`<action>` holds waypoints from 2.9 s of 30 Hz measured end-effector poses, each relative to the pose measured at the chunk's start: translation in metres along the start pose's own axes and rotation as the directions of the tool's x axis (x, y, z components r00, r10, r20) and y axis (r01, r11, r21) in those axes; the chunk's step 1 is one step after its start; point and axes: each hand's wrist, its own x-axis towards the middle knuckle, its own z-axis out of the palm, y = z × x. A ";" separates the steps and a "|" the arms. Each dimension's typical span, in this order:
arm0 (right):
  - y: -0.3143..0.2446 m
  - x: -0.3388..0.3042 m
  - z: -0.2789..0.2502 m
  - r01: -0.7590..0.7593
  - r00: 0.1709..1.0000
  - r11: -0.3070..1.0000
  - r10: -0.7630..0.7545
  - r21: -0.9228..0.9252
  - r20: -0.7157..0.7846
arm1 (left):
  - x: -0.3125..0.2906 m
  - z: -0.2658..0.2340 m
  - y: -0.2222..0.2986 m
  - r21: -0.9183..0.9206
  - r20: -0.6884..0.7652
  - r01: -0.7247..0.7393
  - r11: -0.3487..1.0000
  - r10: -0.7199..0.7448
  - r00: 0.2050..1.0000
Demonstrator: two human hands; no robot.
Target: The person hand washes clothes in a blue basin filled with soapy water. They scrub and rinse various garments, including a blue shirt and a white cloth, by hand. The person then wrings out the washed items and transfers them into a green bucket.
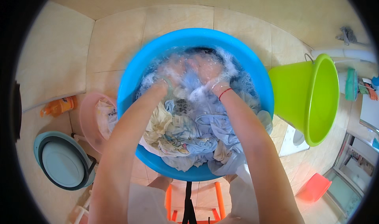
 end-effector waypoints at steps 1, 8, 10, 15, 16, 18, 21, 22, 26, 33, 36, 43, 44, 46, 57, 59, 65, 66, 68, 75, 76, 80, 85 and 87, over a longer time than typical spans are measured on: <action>0.002 0.002 -0.006 0.006 1.000 0.993 -0.004 0.118 -0.021 | 0.000 -0.005 -0.006 -0.017 -0.023 -0.007 1.000 0.007 1.000; -0.001 -0.056 -0.084 0.112 0.993 0.870 -0.118 0.480 -0.019 | -0.036 -0.094 0.000 -0.454 0.194 0.182 0.872 -0.103 0.976; 0.002 -0.073 -0.103 0.151 0.988 0.827 -0.144 0.542 -0.055 | -0.049 -0.114 0.011 -0.511 0.097 0.077 0.856 -0.031 0.995; -0.021 -0.108 -0.170 0.211 0.977 0.847 -0.173 0.488 -0.124 | -0.056 -0.177 0.048 -0.625 0.125 0.077 0.777 0.002 0.992; -0.024 -0.112 -0.183 0.332 0.940 0.864 -0.269 0.380 -0.209 | -0.054 -0.184 0.055 -0.703 0.103 0.071 0.708 0.003 0.995; -0.037 -0.123 -0.213 0.145 0.986 0.727 -0.048 0.671 -0.162 | -0.050 -0.197 0.070 -0.834 0.058 0.048 0.549 0.000 0.998; -0.068 -0.129 -0.234 0.029 0.977 0.550 0.159 0.835 -0.139 | -0.045 -0.203 0.085 -0.922 0.066 0.076 0.379 -0.037 0.997; -0.072 -0.128 -0.233 -0.040 0.966 0.537 0.237 0.843 -0.106 | -0.047 -0.195 0.086 -0.948 0.047 0.064 0.313 -0.061 0.997; -0.055 -0.116 -0.203 -0.223 0.873 -0.028 0.439 0.974 0.213 | -0.059 -0.130 0.093 -0.624 -0.302 -0.182 0.760 -0.019 0.953; -0.019 -0.133 -0.146 -0.089 0.892 0.248 0.450 0.965 -0.033 | -0.048 -0.095 0.096 -0.984 0.159 0.115 -0.135 -0.389 0.907; -0.109 -0.141 -0.137 0.253 0.924 0.830 -0.056 0.497 -0.378 | -0.050 -0.114 0.115 -0.711 0.523 0.213 -0.670 -0.301 0.797; -0.052 -0.088 -0.091 0.124 0.930 0.974 -0.048 0.189 -0.365 | -0.055 -0.057 0.170 -0.750 0.639 0.315 -0.581 -0.517 0.570; -0.045 -0.088 -0.088 0.030 0.936 0.962 0.068 0.272 -0.345 | -0.055 -0.073 0.172 -0.717 0.683 0.368 -0.591 -0.494 0.538; -0.071 -0.105 -0.089 0.159 0.898 0.966 -0.056 0.203 -0.436 | -0.060 -0.057 0.161 -0.682 0.669 0.300 -0.667 -0.403 0.624; -0.039 -0.109 -0.078 0.072 0.912 0.979 0.012 0.190 -0.409 | -0.083 -0.083 0.174 -0.760 0.648 0.463 -0.456 -0.481 0.590; -0.039 -0.129 -0.082 0.023 0.913 0.944 0.115 0.330 -0.392 | -0.089 -0.076 0.157 -0.830 0.555 0.527 -0.183 -0.371 0.745; 0.001 -0.179 -0.128 -0.094 0.969 0.959 0.026 -0.267 -0.246 | -0.085 -0.040 0.063 -0.317 -0.439 0.192 0.929 -0.323 0.839; -0.016 -0.173 -0.138 -0.068 0.949 0.935 -0.047 -0.349 -0.311 | -0.088 -0.040 0.055 -0.166 -0.407 0.231 0.959 -0.280 0.869; -0.046 -0.160 -0.147 0.037 0.930 0.947 -0.150 -0.319 -0.335 | -0.085 -0.046 0.055 -0.330 -0.206 0.284 0.900 -0.362 0.909; -0.055 -0.113 -0.112 0.038 0.980 0.788 0.091 0.614 -0.177 | -0.048 -0.147 0.089 -0.978 -0.033 0.041 0.205 -0.347 0.937; -0.047 -0.110 -0.117 -0.100 0.976 0.559 0.215 0.823 -0.028 | -0.044 -0.144 0.084 -0.982 0.007 0.075 0.174 -0.360 0.933; -0.081 -0.108 -0.127 -0.050 0.971 0.228 0.238 0.972 -0.006 | -0.046 -0.083 0.071 -0.962 0.261 0.268 -0.052 -0.457 0.851; -0.114 -0.136 -0.111 0.465 0.871 0.858 -0.400 0.218 -0.285 | -0.065 -0.058 0.054 -0.598 0.386 0.335 -0.728 0.105 0.917; -0.119 -0.129 -0.086 0.479 0.862 0.858 -0.420 0.184 -0.284 | -0.078 -0.022 0.064 -0.538 0.449 0.215 -0.815 -0.062 0.891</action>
